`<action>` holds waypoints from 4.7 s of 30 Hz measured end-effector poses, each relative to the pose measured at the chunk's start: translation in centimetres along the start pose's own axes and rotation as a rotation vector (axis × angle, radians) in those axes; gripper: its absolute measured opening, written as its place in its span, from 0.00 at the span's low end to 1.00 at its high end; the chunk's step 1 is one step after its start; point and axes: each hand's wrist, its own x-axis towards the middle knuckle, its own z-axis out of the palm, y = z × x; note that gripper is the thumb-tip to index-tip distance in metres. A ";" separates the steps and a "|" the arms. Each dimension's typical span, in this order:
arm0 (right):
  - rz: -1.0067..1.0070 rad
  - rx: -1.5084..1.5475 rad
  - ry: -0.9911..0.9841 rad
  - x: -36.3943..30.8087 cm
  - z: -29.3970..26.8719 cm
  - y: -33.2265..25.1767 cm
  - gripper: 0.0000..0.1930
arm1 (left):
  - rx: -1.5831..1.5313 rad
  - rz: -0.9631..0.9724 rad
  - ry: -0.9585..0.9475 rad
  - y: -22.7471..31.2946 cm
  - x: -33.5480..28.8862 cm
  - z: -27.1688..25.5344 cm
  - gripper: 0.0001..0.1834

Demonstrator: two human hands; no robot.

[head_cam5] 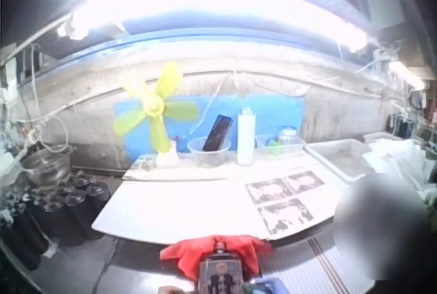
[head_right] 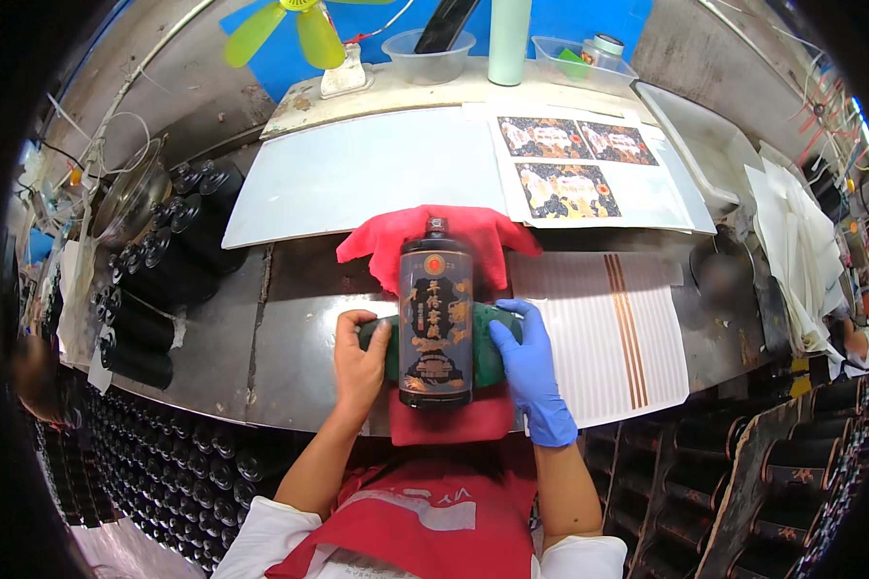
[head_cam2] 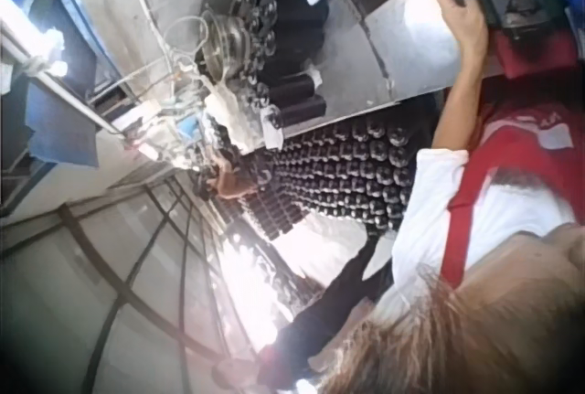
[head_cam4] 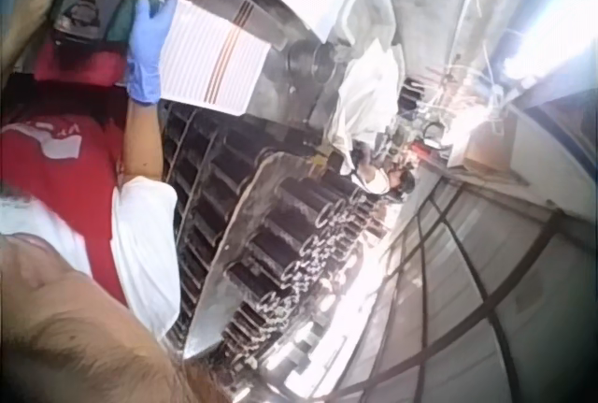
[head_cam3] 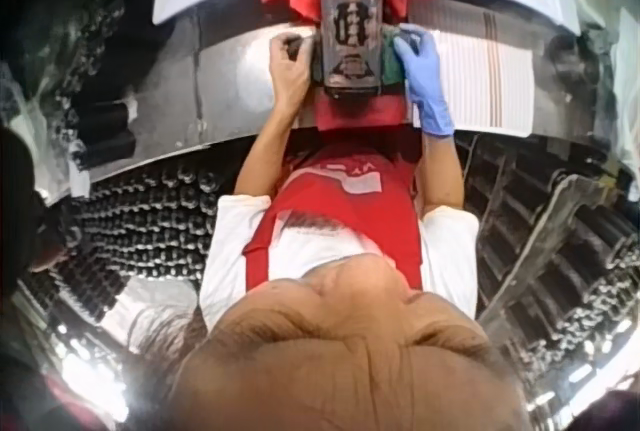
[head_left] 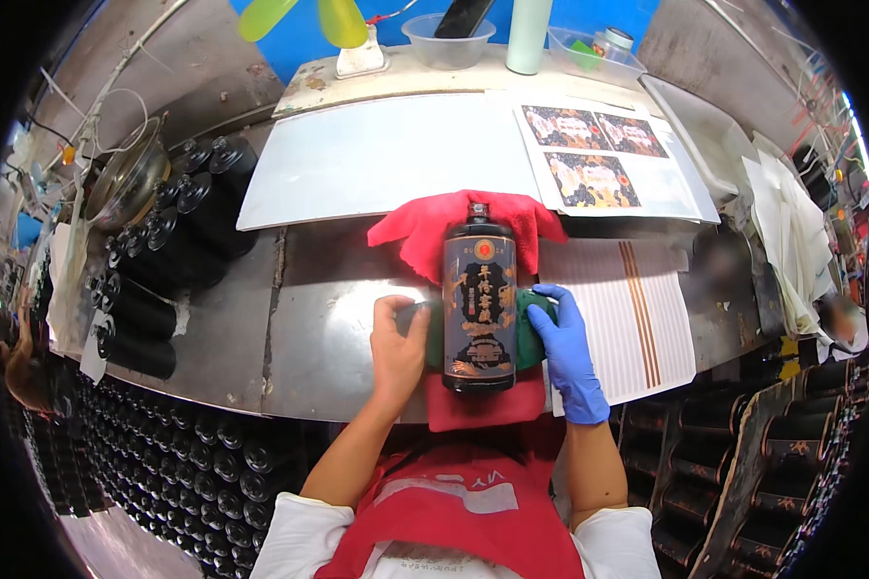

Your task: The person applies printed labels to black cylindrical bottles, smoothing them with a green tool and aligning gold foil strips around the neck. The person handles each bottle one at a time, rotating it to apply and press the label, then places it into a nearby rack.

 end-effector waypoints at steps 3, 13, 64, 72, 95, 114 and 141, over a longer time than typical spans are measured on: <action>-0.117 -0.297 0.156 -0.9 -0.6 -3.6 0.14 | 0.112 0.057 0.105 0.2 0.1 -1.7 0.11; -0.236 -0.107 0.140 -3.2 2.3 -3.2 0.14 | -0.104 0.053 0.049 2.4 -2.0 0.4 0.12; -0.310 -0.016 -0.225 4.9 1.9 -8.9 0.11 | -0.210 -0.238 -0.724 0.6 -1.7 -3.1 0.52; -1.061 -0.531 -0.263 -0.3 1.6 -6.5 0.14 | 0.047 0.018 -0.606 2.8 -2.1 -3.5 0.49; -0.745 -0.641 -0.297 4.5 3.6 -11.5 0.14 | 0.193 0.760 -0.335 3.1 -2.8 -3.1 0.52; -0.689 -0.599 -0.176 4.5 3.2 -12.5 0.12 | -0.044 0.694 -0.308 1.5 -3.3 -1.8 0.54; -0.972 -0.738 -0.169 -9.9 2.4 -8.1 0.13 | 0.066 0.538 -0.353 1.3 -5.5 -2.2 0.50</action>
